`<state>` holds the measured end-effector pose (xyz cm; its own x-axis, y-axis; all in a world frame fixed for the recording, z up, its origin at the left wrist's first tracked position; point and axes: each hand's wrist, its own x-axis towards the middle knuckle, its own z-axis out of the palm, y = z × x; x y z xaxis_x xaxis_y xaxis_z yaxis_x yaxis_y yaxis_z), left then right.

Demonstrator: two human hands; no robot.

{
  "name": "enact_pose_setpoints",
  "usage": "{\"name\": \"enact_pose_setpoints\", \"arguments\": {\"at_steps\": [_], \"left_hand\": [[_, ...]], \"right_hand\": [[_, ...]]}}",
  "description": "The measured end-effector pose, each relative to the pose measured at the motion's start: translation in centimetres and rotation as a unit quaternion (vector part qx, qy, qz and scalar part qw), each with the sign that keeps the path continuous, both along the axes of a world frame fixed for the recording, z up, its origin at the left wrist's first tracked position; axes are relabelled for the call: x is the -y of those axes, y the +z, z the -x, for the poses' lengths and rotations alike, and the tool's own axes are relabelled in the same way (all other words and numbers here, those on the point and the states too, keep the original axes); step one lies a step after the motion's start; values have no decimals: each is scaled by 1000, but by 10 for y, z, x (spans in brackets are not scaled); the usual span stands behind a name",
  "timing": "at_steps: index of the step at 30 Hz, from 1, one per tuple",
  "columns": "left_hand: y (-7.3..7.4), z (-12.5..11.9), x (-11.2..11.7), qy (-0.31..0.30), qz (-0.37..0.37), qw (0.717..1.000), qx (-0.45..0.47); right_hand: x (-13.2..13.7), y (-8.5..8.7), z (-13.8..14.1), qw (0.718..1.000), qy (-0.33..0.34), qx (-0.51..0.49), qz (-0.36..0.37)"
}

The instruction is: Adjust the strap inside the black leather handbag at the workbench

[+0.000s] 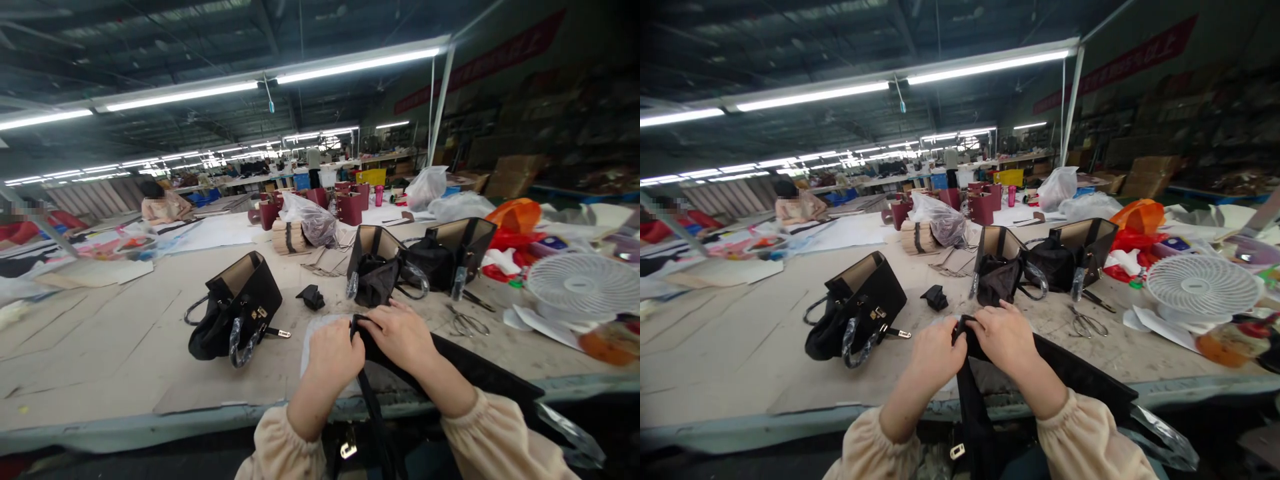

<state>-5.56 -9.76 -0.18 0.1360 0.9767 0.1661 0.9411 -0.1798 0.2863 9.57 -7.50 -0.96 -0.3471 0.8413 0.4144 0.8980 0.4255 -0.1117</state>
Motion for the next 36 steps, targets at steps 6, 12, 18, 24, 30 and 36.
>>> {"name": "enact_pose_setpoints", "arguments": {"at_steps": [6,12,18,24,30,36], "left_hand": [[-4,-1,-23,-62,-44,996,49],[-6,-6,-34,-62,-50,996,27],[-7,-7,-34,-55,-58,997,4],[-5,-9,-35,-42,-53,997,-21],[-3,-8,-39,-21,-45,998,-23],[-8,-3,-44,-36,-57,995,70]], "right_hand": [[-7,-4,-3,1000,3,-10,-7],[-11,-6,-5,1000,-5,-16,-11],[-11,-7,-2,1000,-15,-21,-15],[-10,-7,7,999,-37,-27,-2],[-17,-3,3,999,-32,-9,15],[-12,3,-27,996,-42,-34,78]]}}
